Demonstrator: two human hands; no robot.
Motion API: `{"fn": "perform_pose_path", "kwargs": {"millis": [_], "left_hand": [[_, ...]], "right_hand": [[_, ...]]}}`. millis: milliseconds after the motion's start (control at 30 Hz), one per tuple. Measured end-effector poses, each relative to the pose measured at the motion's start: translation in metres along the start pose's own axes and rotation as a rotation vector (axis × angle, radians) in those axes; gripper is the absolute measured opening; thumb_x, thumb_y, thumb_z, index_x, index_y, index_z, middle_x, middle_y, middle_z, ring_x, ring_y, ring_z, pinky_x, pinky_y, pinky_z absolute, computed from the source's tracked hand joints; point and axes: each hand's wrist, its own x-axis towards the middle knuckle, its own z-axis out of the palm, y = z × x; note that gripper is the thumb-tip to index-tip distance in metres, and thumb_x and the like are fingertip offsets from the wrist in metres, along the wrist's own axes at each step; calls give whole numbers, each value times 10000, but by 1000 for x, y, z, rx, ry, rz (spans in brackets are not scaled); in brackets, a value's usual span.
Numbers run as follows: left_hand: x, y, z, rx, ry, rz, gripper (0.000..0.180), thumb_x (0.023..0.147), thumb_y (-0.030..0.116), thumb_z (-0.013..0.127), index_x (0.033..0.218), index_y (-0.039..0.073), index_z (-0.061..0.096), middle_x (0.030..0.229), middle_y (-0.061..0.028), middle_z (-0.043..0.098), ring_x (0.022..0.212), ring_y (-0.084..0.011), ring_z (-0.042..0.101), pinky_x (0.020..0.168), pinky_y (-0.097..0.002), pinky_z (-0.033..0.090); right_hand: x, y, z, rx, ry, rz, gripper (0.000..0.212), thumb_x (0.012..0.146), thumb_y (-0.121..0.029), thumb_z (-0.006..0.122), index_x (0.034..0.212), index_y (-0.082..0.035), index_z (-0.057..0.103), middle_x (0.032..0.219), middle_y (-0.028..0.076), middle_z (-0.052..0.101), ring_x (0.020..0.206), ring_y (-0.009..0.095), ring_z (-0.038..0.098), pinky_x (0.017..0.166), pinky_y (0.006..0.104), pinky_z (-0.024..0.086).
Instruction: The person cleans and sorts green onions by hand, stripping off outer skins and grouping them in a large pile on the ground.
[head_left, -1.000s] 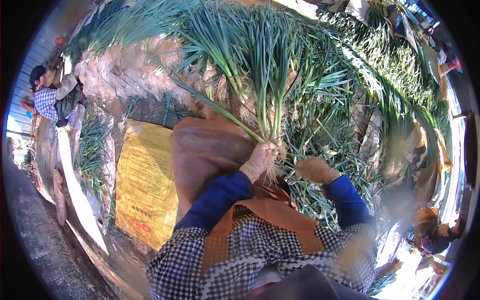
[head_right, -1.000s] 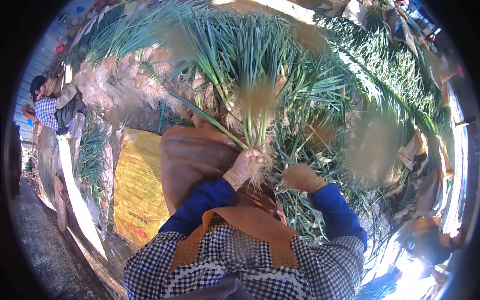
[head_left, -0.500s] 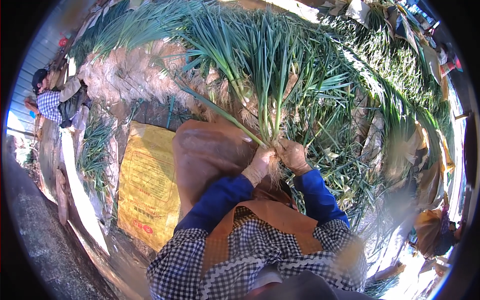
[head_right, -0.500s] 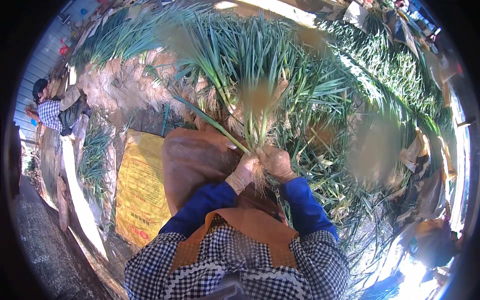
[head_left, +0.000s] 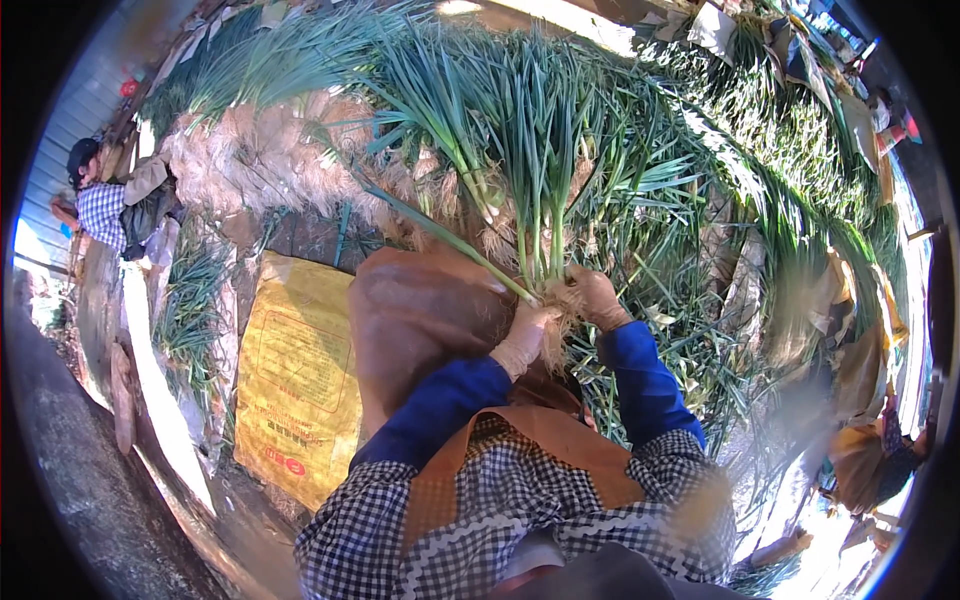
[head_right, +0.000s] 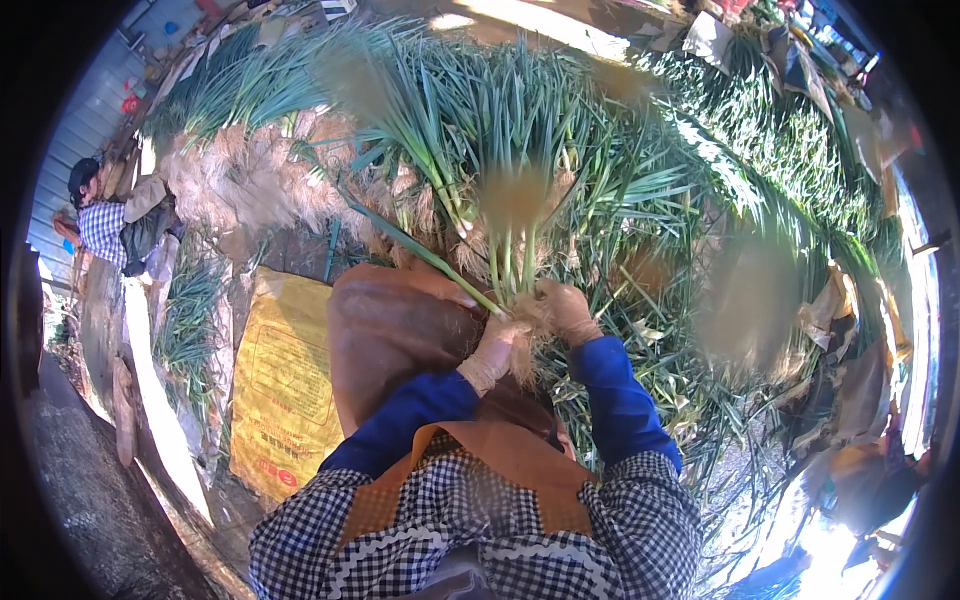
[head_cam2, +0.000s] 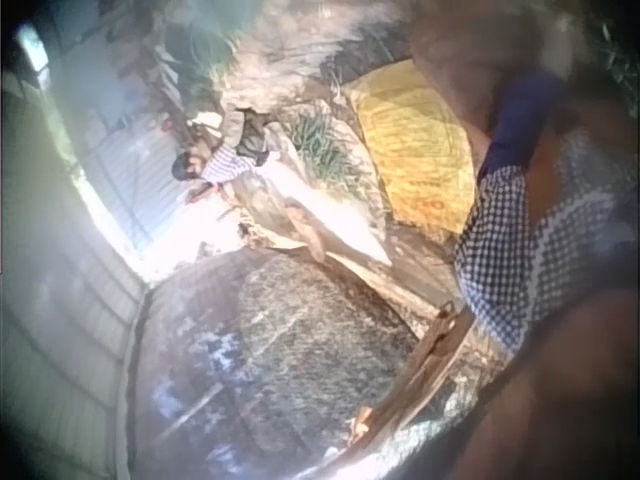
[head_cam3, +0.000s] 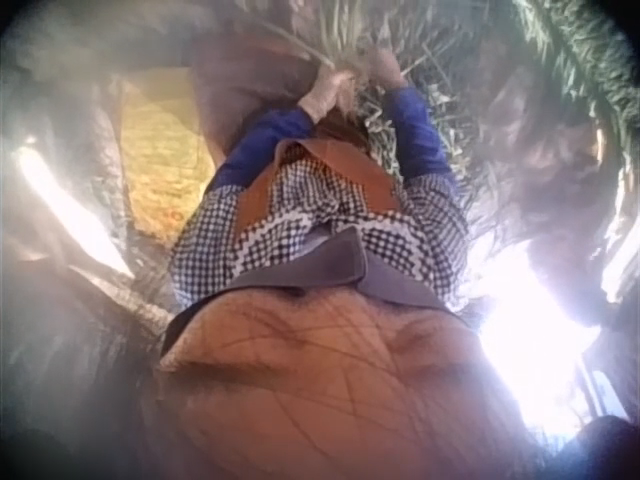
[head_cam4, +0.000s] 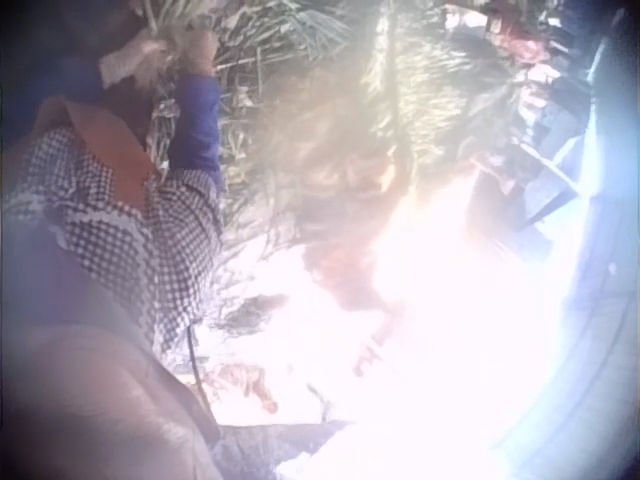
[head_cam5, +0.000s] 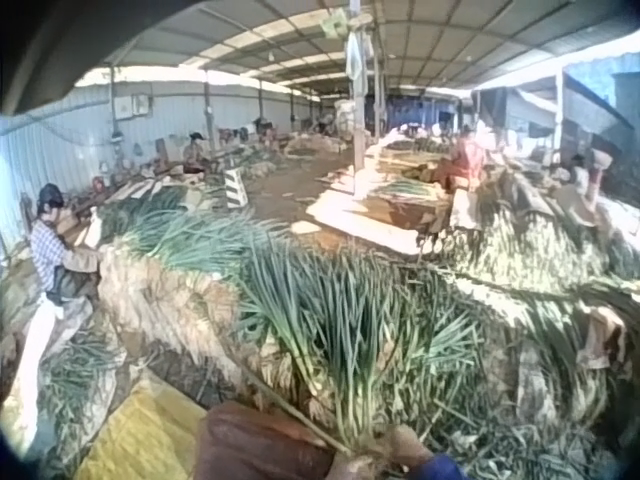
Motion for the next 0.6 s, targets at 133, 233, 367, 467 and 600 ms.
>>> {"fn": "perform_pose_path", "kwargs": {"millis": [133,233,367,467,600], "left_hand": [[-6,16,8,-221,-59,-299,262,763,33,604,1018,18,546,935,-76,595,838,-207,592,724,-351,504],[-3,3,5,-272,-33,-253,375,778,16,574,1139,51,480,919,-45,585,784,-218,600,703,-319,514],[3,-14,-12,-86,63,-114,337,751,-66,538,1076,2,477,900,-103,584,762,-219,601,682,-311,517],[9,-31,-3,34,175,81,360,719,-140,464,1062,-32,459,881,-137,592,703,-214,606,602,-313,518],[22,-52,-29,175,240,194,364,717,-147,486,1052,-9,452,893,-100,565,673,-171,571,547,-304,519]], "right_hand": [[-9,29,29,1409,-62,-78,246,863,-199,528,1018,-9,548,860,4,592,756,114,555,651,240,453],[-10,25,32,1478,-101,-47,280,863,-234,525,1019,-4,558,843,21,601,759,126,563,661,252,459],[-12,6,14,548,132,72,326,836,-345,530,890,-36,617,727,96,615,691,190,597,637,297,479],[2,28,32,-39,185,99,298,798,-360,522,751,-85,627,694,118,611,679,276,603,610,356,485],[4,10,33,-326,139,33,197,776,-273,537,736,-106,632,681,97,613,673,282,604,589,369,484]]}}
